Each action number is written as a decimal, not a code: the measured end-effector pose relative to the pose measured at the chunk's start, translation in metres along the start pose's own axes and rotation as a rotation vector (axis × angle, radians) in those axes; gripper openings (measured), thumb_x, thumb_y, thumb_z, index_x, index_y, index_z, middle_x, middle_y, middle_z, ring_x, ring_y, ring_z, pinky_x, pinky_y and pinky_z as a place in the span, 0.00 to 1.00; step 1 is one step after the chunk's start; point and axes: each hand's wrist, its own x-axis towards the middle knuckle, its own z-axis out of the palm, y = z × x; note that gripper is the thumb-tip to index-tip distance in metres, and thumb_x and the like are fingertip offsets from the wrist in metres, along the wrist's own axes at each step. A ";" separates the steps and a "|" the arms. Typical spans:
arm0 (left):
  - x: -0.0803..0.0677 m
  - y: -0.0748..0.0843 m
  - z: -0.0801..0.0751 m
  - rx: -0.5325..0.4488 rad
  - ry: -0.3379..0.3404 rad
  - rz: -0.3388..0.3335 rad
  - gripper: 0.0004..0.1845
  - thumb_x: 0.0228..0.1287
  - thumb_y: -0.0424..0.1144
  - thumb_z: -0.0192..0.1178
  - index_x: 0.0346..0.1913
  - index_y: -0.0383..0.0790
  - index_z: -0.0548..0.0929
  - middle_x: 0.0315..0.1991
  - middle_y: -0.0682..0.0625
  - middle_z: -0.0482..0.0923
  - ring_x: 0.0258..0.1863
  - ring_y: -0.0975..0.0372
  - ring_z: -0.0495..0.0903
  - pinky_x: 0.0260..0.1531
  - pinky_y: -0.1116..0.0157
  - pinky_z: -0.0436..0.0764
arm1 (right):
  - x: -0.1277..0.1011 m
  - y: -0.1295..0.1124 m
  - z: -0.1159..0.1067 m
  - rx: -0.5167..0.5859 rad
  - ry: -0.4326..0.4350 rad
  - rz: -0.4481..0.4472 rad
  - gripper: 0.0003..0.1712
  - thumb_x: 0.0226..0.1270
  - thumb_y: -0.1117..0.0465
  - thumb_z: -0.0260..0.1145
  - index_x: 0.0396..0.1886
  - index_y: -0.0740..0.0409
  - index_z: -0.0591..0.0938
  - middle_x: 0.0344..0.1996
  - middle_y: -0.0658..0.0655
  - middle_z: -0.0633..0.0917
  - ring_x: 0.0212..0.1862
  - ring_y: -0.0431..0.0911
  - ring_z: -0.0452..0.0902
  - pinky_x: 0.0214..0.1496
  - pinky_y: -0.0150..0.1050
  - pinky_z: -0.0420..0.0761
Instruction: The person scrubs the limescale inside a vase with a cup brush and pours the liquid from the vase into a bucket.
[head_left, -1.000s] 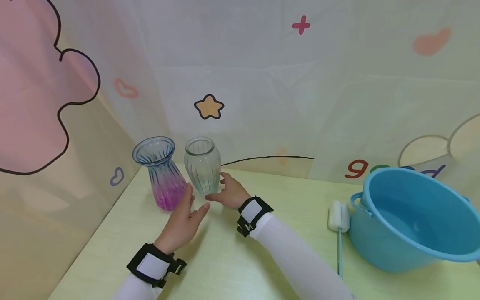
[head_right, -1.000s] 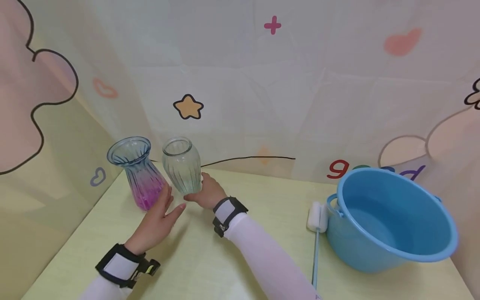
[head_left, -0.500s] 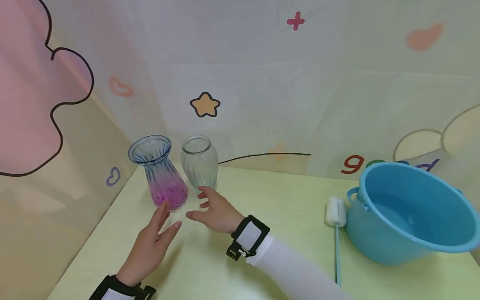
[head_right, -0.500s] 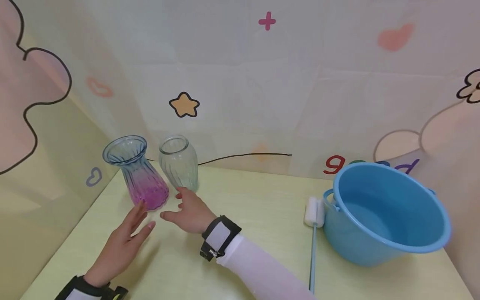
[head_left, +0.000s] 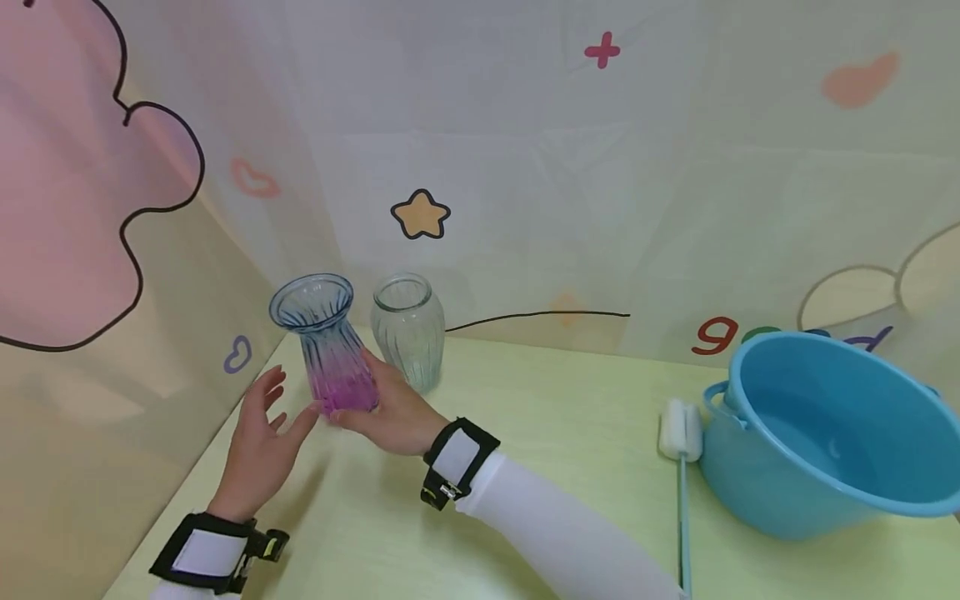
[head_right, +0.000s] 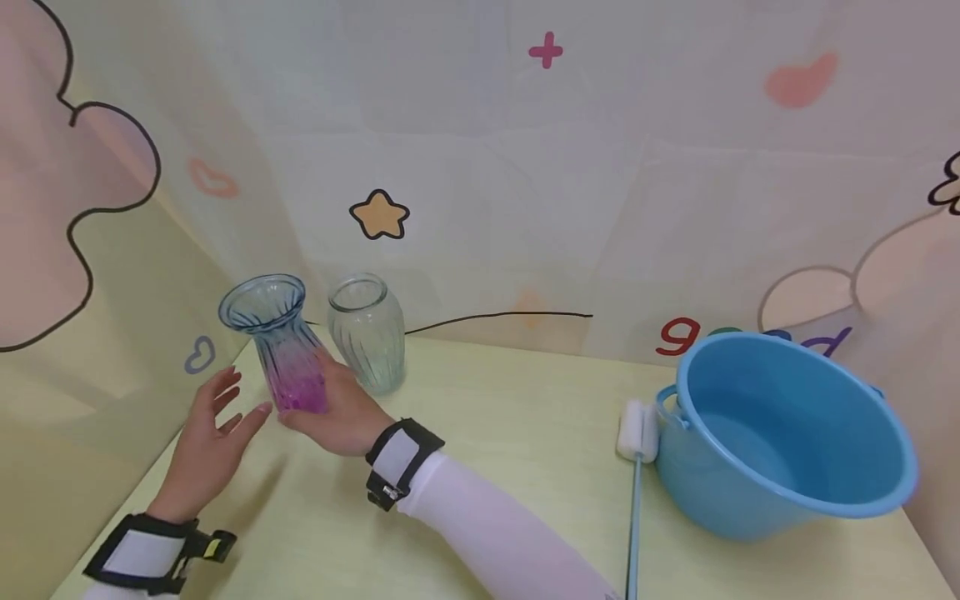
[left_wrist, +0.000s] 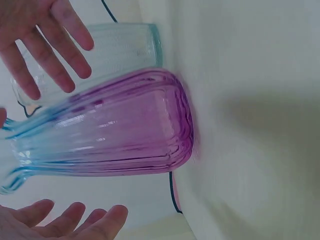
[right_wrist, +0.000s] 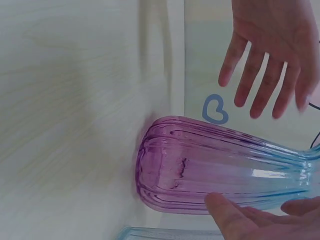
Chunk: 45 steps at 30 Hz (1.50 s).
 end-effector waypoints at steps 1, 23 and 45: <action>0.006 -0.001 0.001 0.000 -0.009 -0.001 0.49 0.72 0.45 0.66 0.82 0.36 0.45 0.81 0.34 0.50 0.79 0.37 0.55 0.71 0.35 0.65 | 0.001 0.000 0.001 -0.010 0.006 0.003 0.53 0.71 0.47 0.67 0.86 0.48 0.47 0.81 0.53 0.62 0.80 0.51 0.61 0.80 0.54 0.64; 0.057 -0.021 0.041 -0.103 0.108 -0.061 0.64 0.56 0.45 0.78 0.83 0.45 0.41 0.79 0.32 0.56 0.77 0.40 0.61 0.76 0.39 0.61 | 0.011 0.006 0.022 -0.098 0.052 0.056 0.58 0.69 0.50 0.68 0.86 0.53 0.41 0.85 0.56 0.48 0.85 0.49 0.43 0.85 0.50 0.52; 0.059 -0.013 0.056 0.049 0.179 -0.083 0.55 0.57 0.52 0.75 0.78 0.36 0.52 0.68 0.31 0.69 0.64 0.39 0.73 0.66 0.39 0.72 | 0.012 0.011 0.016 -0.082 0.057 0.044 0.59 0.66 0.49 0.70 0.86 0.48 0.43 0.84 0.52 0.54 0.81 0.47 0.58 0.81 0.49 0.64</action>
